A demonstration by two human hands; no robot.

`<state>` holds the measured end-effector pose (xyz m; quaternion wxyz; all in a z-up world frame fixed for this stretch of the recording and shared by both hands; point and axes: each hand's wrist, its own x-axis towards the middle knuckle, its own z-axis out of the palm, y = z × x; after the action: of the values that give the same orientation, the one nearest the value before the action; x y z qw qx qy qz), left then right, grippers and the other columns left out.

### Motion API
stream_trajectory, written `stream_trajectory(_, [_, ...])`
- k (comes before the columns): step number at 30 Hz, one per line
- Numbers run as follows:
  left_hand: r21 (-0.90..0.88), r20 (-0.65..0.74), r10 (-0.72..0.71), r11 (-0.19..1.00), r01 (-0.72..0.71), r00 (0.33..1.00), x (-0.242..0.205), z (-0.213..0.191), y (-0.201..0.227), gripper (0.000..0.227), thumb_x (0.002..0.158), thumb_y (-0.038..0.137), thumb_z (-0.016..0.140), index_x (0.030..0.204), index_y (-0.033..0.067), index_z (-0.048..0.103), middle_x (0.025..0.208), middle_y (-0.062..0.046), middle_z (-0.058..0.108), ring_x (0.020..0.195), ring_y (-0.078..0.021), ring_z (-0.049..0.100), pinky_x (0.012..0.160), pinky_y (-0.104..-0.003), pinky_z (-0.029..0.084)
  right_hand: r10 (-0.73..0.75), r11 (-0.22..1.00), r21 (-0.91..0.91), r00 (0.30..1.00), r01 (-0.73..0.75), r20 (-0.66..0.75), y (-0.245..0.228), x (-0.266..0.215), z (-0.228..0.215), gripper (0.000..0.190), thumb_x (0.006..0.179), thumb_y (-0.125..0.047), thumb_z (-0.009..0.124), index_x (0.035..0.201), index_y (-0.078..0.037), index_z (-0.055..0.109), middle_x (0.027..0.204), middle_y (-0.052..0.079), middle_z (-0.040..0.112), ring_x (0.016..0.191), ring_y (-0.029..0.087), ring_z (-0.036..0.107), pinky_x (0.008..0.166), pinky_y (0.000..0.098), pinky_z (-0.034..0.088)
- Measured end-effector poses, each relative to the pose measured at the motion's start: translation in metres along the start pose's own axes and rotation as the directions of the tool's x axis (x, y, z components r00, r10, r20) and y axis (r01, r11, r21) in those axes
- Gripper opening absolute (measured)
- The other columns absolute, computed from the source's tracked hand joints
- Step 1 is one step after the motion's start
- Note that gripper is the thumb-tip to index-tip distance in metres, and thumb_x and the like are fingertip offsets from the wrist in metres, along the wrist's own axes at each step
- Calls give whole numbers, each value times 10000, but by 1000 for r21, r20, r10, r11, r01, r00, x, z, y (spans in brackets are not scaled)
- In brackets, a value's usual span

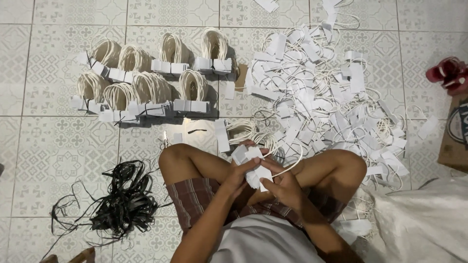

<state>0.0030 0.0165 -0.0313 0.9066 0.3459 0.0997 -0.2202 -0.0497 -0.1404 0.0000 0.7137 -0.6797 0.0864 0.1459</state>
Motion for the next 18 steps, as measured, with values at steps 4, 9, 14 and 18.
stream_trajectory(4, [1,-60,-5,1000,5,998,-3,5,5,529,869,177,764,1295,116,456,1215,-223,708,1034,-271,717,960,-461,564,43,980,194,999,-45,13,-7,8,6,484,829,37,746,1289,-39,616,1330,148,600,532,99,597,417,161,552])
stream_trajectory(9, [-19,-95,32,999,-34,995,2,5,6,502,886,207,748,1285,111,460,1059,-217,734,938,-280,737,889,-447,593,-33,982,175,985,64,-169,3,11,20,536,775,45,836,1216,-14,537,1226,156,639,637,139,675,356,210,577])
stream_trajectory(14, [-7,-104,54,998,-55,993,2,9,7,509,873,179,750,1295,92,480,1038,-222,735,914,-283,740,871,-436,602,-130,976,137,958,169,-255,-6,2,32,646,778,19,844,1288,-30,449,1226,172,628,623,94,664,374,145,552])
stream_trajectory(18, [-41,-116,89,995,-95,989,0,20,10,529,859,173,760,1301,88,482,1029,-230,735,910,-283,742,852,-433,609,-189,964,121,931,236,-311,-8,-4,34,769,804,24,811,1400,-64,333,1291,166,604,613,79,650,405,129,558])
